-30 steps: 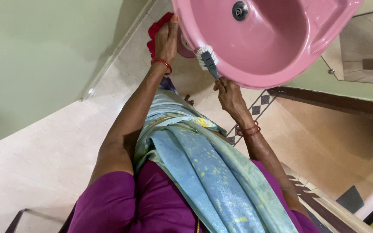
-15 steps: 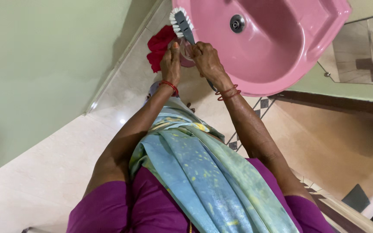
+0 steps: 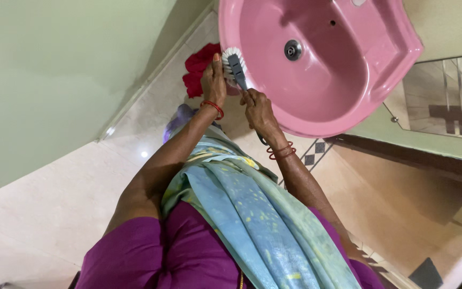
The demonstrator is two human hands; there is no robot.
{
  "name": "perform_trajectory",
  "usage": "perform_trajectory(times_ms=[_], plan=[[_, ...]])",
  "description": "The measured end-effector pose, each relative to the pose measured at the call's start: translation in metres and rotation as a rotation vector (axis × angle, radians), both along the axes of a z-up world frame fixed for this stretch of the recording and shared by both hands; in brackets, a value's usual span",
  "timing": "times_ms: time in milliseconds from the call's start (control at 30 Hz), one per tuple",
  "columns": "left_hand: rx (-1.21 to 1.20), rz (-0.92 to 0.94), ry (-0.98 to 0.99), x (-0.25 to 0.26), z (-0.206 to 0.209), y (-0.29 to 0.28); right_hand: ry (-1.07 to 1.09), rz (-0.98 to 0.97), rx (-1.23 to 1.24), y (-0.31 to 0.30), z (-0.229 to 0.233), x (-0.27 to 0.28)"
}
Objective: The person cleans the edges and outer surface of a pink wall-mounted sink using a small brush by hand.
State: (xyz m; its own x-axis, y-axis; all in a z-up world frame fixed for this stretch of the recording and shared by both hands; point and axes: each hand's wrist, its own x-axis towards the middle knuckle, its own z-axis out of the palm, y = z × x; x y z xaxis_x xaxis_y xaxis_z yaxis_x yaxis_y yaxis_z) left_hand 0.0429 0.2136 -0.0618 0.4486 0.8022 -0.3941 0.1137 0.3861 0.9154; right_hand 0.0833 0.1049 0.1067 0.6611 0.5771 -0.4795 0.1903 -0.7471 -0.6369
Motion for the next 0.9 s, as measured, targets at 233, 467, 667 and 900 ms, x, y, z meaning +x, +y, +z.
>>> perform_trajectory(times_ms=[233, 467, 667, 900], plan=[[-0.057, 0.085, -0.164, 0.0, 0.017, 0.012, 0.085, 0.041, 0.015, -0.003, -0.002, 0.012], [-0.149, 0.004, -0.025, -0.001, 0.004, 0.021, 0.104, 0.064, 0.045, 0.012, 0.002, 0.02], [-0.117, -0.034, 0.115, 0.025, -0.035, 0.04, 0.091, -0.014, -0.013, 0.028, 0.003, 0.015], [0.053, 0.024, -0.034, 0.048, -0.018, 0.08, -0.063, 0.046, 0.024, 0.075, -0.033, 0.065]])
